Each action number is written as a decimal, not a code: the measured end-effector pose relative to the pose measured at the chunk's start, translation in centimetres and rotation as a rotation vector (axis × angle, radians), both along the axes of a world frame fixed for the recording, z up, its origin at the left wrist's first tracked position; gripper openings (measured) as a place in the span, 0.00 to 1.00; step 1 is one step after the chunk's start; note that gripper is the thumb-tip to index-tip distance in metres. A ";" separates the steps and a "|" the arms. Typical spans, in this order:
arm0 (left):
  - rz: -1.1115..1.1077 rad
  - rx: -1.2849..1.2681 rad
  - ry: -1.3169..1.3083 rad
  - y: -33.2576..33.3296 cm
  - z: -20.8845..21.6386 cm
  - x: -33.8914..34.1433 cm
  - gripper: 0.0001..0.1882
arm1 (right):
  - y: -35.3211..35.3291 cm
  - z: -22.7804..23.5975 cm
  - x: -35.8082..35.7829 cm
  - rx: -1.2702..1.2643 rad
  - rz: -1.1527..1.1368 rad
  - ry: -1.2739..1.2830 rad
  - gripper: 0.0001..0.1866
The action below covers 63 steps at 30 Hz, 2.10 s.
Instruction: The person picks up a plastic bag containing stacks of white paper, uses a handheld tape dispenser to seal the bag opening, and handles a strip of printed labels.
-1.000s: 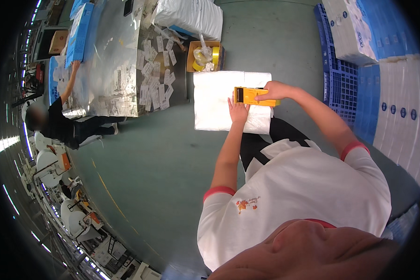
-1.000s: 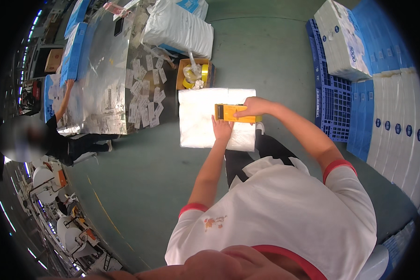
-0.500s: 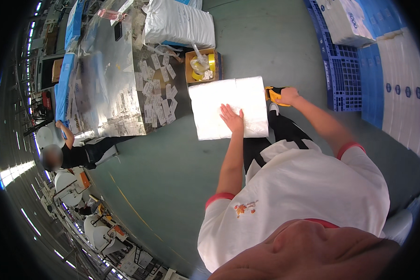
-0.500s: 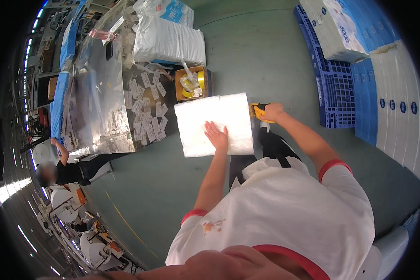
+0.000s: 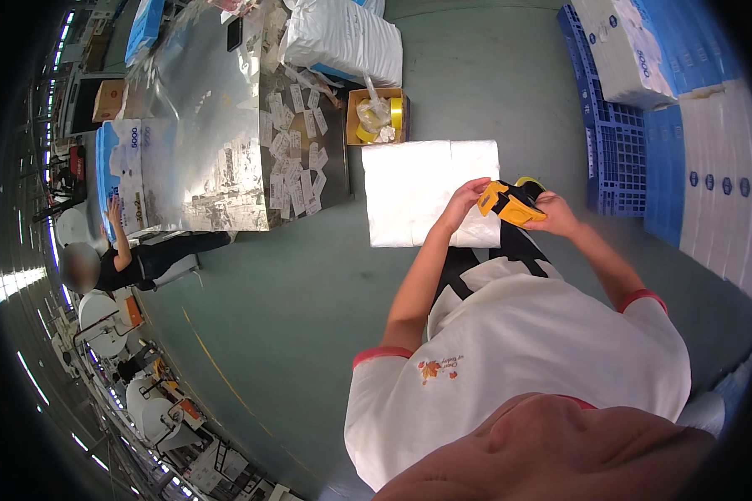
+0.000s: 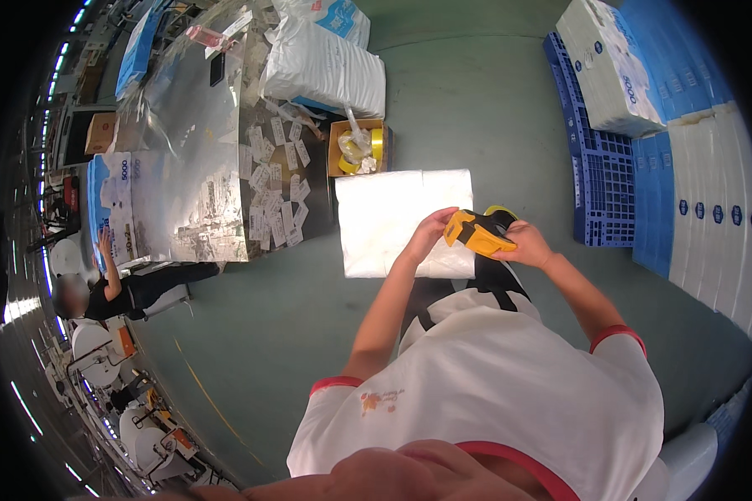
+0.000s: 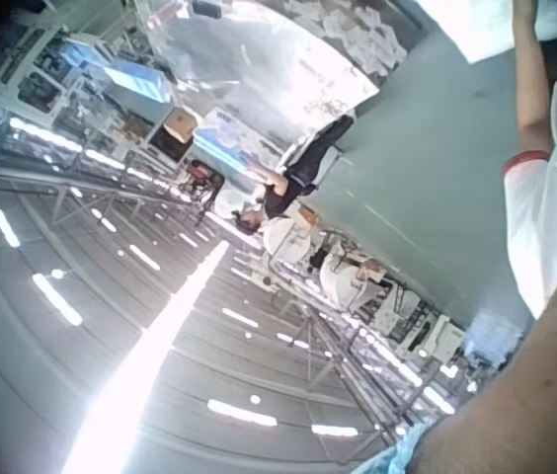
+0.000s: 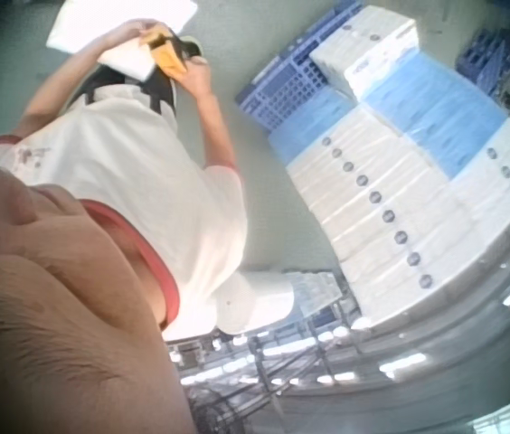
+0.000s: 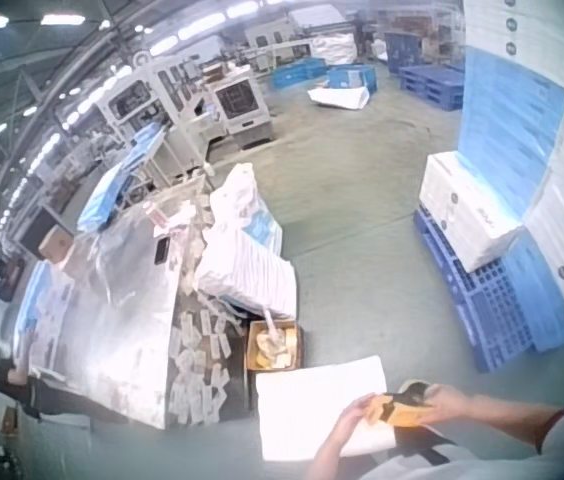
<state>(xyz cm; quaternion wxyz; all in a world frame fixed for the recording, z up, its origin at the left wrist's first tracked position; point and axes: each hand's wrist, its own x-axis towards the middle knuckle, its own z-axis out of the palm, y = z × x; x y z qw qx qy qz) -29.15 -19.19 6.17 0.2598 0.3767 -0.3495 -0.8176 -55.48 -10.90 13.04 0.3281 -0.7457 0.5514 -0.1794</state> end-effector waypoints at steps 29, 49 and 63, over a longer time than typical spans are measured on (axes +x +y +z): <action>0.509 -0.135 -0.700 -5.9 -21.2 29.3 0.17 | -15.1 1.5 22.9 0.966 0.001 0.054 0.29; 0.229 -0.410 -1.625 -3.4 -11.1 17.9 0.42 | -7.4 2.5 9.4 0.874 0.031 0.056 0.29; 0.250 -0.846 -1.304 7.0 -2.6 4.6 0.25 | -1.2 -9.6 2.1 0.730 -0.120 0.538 0.29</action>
